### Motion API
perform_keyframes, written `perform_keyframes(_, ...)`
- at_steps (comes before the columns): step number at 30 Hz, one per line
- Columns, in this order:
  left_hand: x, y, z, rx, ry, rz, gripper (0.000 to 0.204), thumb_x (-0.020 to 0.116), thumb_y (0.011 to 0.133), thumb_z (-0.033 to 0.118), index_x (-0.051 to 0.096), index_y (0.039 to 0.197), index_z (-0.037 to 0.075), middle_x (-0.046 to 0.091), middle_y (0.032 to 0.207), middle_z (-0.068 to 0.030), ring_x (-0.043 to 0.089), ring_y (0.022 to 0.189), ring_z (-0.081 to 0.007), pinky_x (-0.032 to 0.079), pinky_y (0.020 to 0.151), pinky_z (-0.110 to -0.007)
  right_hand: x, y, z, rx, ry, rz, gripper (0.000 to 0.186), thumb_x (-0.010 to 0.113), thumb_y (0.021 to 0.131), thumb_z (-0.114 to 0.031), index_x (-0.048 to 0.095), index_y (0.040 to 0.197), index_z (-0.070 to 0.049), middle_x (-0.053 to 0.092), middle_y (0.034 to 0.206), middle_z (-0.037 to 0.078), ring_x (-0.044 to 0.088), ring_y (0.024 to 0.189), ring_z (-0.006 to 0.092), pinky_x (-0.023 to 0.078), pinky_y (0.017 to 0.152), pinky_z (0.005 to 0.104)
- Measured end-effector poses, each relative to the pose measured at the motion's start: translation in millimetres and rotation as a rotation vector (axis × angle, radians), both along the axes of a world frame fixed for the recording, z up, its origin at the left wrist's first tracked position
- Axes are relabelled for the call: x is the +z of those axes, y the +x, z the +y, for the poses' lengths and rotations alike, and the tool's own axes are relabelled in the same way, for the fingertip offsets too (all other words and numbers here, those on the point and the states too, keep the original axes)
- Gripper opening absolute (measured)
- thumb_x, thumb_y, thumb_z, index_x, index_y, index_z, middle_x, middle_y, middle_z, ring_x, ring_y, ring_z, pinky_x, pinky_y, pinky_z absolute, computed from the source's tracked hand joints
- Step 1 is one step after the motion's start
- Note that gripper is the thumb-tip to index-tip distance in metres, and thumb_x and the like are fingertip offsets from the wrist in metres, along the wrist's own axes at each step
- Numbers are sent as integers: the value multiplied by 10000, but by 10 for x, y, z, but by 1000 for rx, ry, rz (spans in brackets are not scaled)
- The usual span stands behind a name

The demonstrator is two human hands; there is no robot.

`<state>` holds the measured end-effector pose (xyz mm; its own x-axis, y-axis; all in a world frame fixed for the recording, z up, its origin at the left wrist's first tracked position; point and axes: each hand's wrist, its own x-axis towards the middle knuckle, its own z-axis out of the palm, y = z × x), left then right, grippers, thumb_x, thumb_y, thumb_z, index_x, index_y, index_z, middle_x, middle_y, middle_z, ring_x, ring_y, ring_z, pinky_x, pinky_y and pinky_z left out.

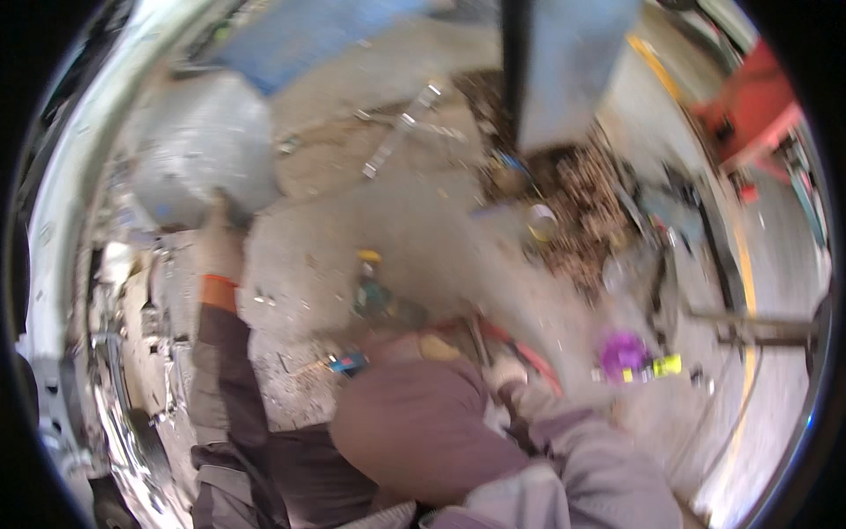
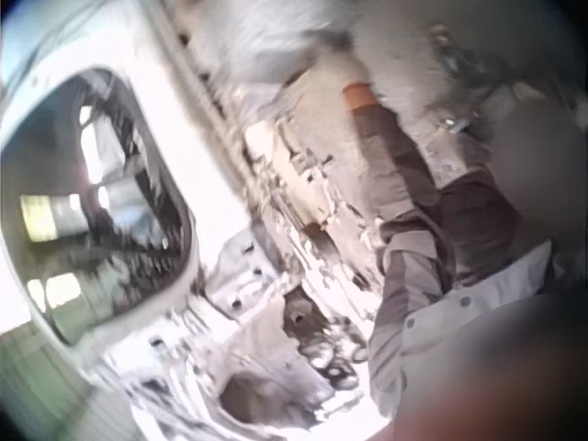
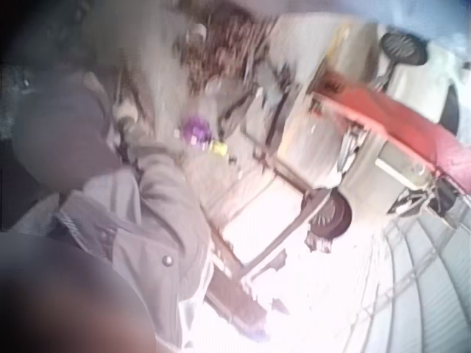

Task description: The person is repairing a damaged car body panel. They use a hammer to shape a metal piece and then fit it into the car's undercarriage, adjusting it by hand.

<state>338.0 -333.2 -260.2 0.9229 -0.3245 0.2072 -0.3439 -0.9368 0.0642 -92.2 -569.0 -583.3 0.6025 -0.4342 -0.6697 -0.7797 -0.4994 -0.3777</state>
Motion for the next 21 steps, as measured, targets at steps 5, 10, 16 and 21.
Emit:
perform_keyframes(5,155,-191,-533,122,-1617,446,462,779,978,337,597,1286,45,655,1183,-95,665,966,-239,632,682,-405,-1110,96,-140,-17,203,83,874,699,753,-750,757,1231,-21,724,1229,284,668,1240,426,519,1021,471)
perform_keyframes(10,262,-131,-471,214,-1599,439,490,749,996,312,576,1349,18,659,1249,-105,678,999,-241,641,672,-404,150,571,-384,-90,177,-112,534,778,791,-452,776,1037,22,766,992,262,753,943,412,583,827,454)
perform_keyframes(16,-6,-3,-589,224,-1574,367,552,758,986,309,581,1290,-116,687,1174,-172,711,850,-249,648,616,-372,1686,1462,-549,-49,-329,-1106,265,784,829,-176,663,990,-4,674,766,218,697,740,442,534,661,520)
perform_keyframes(21,-21,-64,-618,192,-1620,395,527,757,988,301,596,1263,-119,693,1137,-174,712,798,-242,659,622,-370,2099,2760,-676,53,107,-1328,307,753,824,-192,651,1071,-43,641,826,184,650,754,363,525,697,401)
